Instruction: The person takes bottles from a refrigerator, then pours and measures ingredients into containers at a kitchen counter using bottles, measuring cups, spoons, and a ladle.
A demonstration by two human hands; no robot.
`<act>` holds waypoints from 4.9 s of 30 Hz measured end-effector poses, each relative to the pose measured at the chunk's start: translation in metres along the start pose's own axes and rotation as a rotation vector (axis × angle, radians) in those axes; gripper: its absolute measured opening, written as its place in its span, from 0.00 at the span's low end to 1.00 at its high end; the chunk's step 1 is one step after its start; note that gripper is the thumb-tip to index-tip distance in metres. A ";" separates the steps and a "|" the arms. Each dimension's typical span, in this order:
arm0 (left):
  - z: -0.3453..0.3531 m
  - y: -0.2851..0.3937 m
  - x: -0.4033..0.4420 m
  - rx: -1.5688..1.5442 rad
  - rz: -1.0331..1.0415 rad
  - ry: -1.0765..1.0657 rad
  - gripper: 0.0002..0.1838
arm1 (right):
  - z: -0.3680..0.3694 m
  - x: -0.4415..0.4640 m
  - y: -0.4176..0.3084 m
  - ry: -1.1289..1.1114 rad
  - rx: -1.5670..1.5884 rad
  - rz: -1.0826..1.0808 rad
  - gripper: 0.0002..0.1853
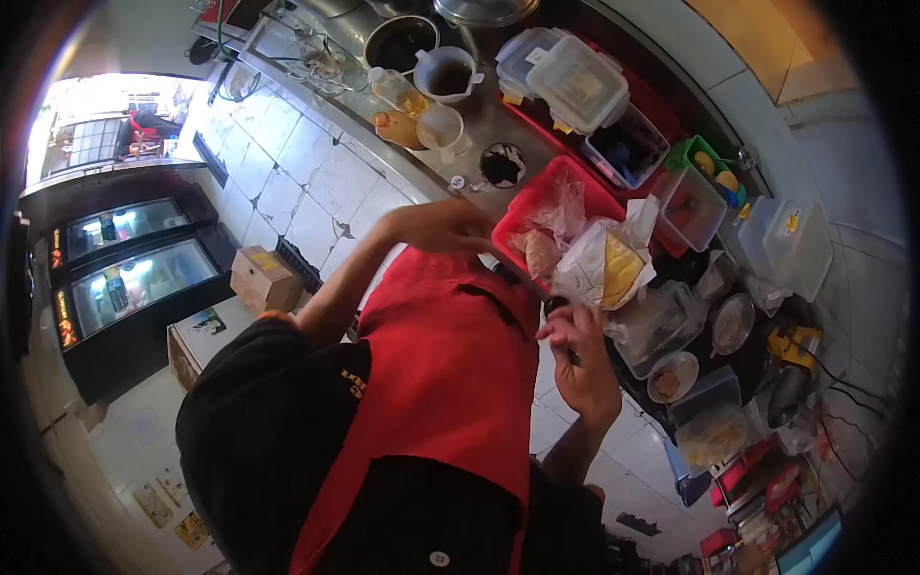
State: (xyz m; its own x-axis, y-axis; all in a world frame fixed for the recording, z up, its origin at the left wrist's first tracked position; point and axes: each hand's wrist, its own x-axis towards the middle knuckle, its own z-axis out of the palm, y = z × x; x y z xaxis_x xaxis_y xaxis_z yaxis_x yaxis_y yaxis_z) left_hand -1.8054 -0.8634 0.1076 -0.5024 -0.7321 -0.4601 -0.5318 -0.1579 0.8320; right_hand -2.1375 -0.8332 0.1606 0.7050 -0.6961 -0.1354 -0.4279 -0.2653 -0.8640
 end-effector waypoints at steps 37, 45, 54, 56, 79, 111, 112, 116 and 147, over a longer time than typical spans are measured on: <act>-0.084 -0.121 0.008 0.249 0.402 0.347 0.33 | 0.071 0.178 -0.072 0.948 0.285 0.403 0.16; -0.082 -0.116 0.022 0.437 0.408 0.340 0.26 | 0.071 0.164 -0.049 0.947 0.333 0.378 0.18; -0.089 -0.116 0.029 0.628 0.391 0.328 0.30 | 0.070 0.168 -0.033 0.901 0.383 0.395 0.18; -0.089 -0.122 0.033 0.715 0.331 0.300 0.36 | 0.072 0.170 -0.026 0.894 0.391 0.369 0.18; -0.135 -0.065 0.057 0.923 0.158 -0.067 0.34 | 0.068 0.178 -0.021 0.906 0.388 0.335 0.24; -0.145 -0.012 0.087 1.365 0.297 -0.208 0.28 | 0.071 0.173 -0.026 0.953 0.423 0.282 0.22; -0.146 -0.007 0.086 1.346 0.284 -0.235 0.29 | 0.071 0.172 -0.026 0.952 0.394 0.298 0.23; -0.147 -0.004 0.091 1.313 0.296 -0.250 0.28 | 0.072 0.172 -0.026 0.965 0.428 0.263 0.24; -0.139 0.037 0.095 1.650 0.348 -0.309 0.28 | 0.070 0.166 -0.012 0.990 0.340 0.285 0.25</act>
State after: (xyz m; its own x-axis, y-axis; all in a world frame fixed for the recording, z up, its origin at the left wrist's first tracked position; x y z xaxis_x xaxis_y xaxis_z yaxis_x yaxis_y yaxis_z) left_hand -1.7785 -1.0310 0.1373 -0.7354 -0.4048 -0.5435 -0.3641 0.9124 -0.1869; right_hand -1.9754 -0.8991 0.1147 -0.2303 -0.9726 -0.0329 -0.2171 0.0843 -0.9725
